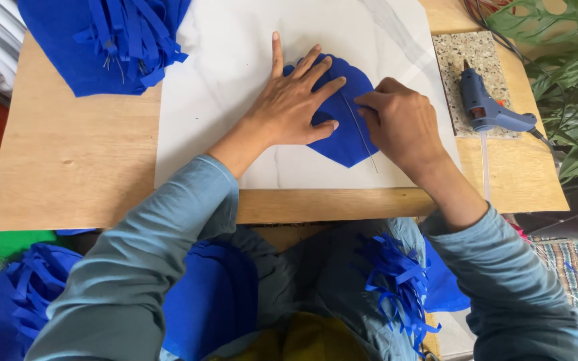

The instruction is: Gluing and trimming blue fabric pieces to create a decorative craft item

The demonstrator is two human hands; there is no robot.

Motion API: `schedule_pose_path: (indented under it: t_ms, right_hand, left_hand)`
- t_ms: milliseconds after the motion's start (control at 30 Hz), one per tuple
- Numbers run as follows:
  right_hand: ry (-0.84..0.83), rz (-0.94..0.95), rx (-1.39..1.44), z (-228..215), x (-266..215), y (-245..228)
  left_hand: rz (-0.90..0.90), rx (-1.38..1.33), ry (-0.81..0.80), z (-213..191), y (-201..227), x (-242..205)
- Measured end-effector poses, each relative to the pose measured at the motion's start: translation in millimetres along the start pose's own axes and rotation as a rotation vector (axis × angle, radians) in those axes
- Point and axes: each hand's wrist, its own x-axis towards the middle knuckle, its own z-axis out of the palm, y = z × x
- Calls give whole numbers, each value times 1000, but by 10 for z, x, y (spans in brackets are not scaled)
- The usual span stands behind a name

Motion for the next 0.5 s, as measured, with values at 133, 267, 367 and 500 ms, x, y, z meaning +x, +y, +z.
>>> schedule_pose_path:
  t_ms: [133,267,367,500]
  right_hand:
    - [23,-1,26,-3,-120,-70]
    - [-8,3,-14,20,-175,-101]
    - [-4,1,-46,40,-212,-88]
    - [-8,32,-75,34,-246,-45]
  left_hand:
    - [10,2,16,-7,8,-2]
    - [16,6,37,11,2,-8]
    - [9,18,36,25,-6,-8]
    - [26,-7,44,20,-4,-11]
